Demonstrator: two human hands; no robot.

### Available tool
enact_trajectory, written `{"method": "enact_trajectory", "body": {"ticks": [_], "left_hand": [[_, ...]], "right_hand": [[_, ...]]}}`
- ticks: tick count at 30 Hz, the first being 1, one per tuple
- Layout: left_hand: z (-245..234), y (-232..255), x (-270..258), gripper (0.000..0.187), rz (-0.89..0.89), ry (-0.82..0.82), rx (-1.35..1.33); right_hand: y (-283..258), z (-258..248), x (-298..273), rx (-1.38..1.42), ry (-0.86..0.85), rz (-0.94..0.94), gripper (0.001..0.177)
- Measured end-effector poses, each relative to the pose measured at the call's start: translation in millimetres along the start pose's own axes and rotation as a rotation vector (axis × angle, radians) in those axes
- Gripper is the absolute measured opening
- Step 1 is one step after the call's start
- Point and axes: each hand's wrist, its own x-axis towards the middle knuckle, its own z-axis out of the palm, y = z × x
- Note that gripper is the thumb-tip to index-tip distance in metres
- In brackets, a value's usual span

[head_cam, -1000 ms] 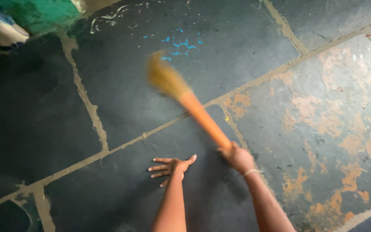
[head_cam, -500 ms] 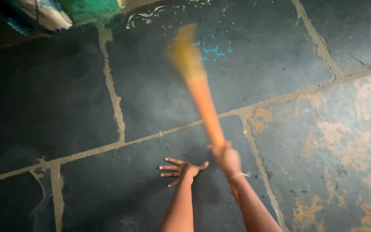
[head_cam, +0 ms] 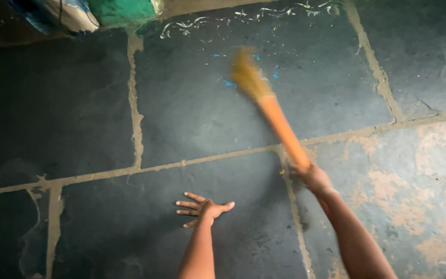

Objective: The person sweeps a stone tiled floor with a handheld broom, gathering debris and moving the broom across the surface while sitting on the ground.

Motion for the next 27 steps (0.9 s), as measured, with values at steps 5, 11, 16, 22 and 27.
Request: {"method": "enact_trajectory", "body": {"ticks": [5, 11, 16, 22, 27], "left_hand": [[1, -4, -5, 0.180, 0.045, 0.058, -0.066], [18, -13, 2, 0.170, 0.089, 0.213, -0.033], [64, -24, 0, 0.145, 0.228, 0.478, -0.058], [66, -12, 11, 0.129, 0.258, 0.484, 0.129], [32, 21, 29, 0.124, 0.443, 0.366, 0.237]], "right_hand": [[124, -57, -63, 0.228, 0.396, 0.274, 0.055], [143, 11, -129, 0.050, 0.401, 0.092, 0.053], [114, 31, -134, -0.324, 0.039, -0.320, 0.057], [161, -28, -81, -0.190, 0.042, -0.033, 0.050], [205, -104, -68, 0.385, 0.428, 0.313, 0.046]]}}
